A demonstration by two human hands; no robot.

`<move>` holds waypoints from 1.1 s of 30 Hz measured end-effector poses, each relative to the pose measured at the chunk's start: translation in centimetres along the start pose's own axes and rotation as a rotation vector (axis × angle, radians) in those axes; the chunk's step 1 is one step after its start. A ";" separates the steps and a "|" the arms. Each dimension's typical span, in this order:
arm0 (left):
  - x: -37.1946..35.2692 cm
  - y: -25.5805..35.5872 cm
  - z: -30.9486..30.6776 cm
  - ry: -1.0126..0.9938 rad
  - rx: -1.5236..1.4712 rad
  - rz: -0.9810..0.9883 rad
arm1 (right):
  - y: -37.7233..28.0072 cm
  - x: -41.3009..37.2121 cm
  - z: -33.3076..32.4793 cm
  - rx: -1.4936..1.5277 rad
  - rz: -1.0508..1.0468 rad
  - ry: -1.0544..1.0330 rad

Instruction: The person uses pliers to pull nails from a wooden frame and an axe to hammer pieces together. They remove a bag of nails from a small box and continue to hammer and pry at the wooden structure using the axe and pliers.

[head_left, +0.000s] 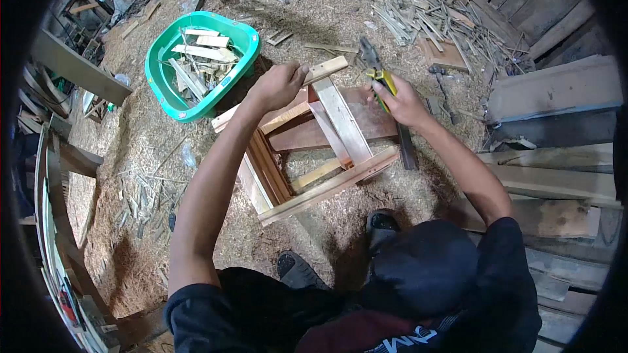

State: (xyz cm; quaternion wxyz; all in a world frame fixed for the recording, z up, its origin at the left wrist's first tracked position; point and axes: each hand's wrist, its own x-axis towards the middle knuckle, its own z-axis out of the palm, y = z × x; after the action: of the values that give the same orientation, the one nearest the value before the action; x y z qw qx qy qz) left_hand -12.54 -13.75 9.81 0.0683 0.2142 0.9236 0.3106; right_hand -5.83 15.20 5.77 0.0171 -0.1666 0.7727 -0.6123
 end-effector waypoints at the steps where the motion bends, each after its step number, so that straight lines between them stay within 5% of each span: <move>1: -0.3 0.2 0.1 -0.004 -0.025 -0.015 | 0.6 -0.7 -0.3 -0.013 0.018 -0.029; 2: -0.6 0.5 0.3 -0.015 0.049 -0.020 | 1.1 -1.7 -0.7 -0.025 0.037 -0.058; 3: -0.9 1.2 -0.1 -0.022 0.125 -0.022 | 0.1 -2.6 -1.5 -0.128 0.320 -0.189; 6: -1.2 0.7 -0.4 0.011 0.093 -0.050 | -1.7 -5.1 -1.0 0.300 0.498 -0.029; 10: -4.3 2.9 -4.1 0.081 0.051 -0.126 | -5.1 -4.4 -3.7 0.192 0.381 -0.141; 14: -7.5 1.6 -5.2 0.412 -0.223 0.020 | -12.4 -2.8 -4.3 -0.039 0.186 -0.084; 18: -11.8 2.1 -5.5 0.654 -0.119 0.086 | -17.8 -2.9 -2.5 0.153 0.018 0.044; 26: -12.8 1.8 -6.8 0.747 -0.305 0.220 | -18.9 -3.9 -0.6 0.207 0.054 -0.021; 33: -10.4 2.3 -2.9 0.681 -0.636 0.052 | -21.8 -3.0 -0.7 0.123 -0.108 0.118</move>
State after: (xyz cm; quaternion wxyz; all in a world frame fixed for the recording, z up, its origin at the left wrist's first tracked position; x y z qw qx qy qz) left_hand -3.14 -18.23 13.43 -0.1842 0.0918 0.7466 0.6326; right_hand 2.04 12.47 26.14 -0.0510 -0.1702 0.7232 -0.6674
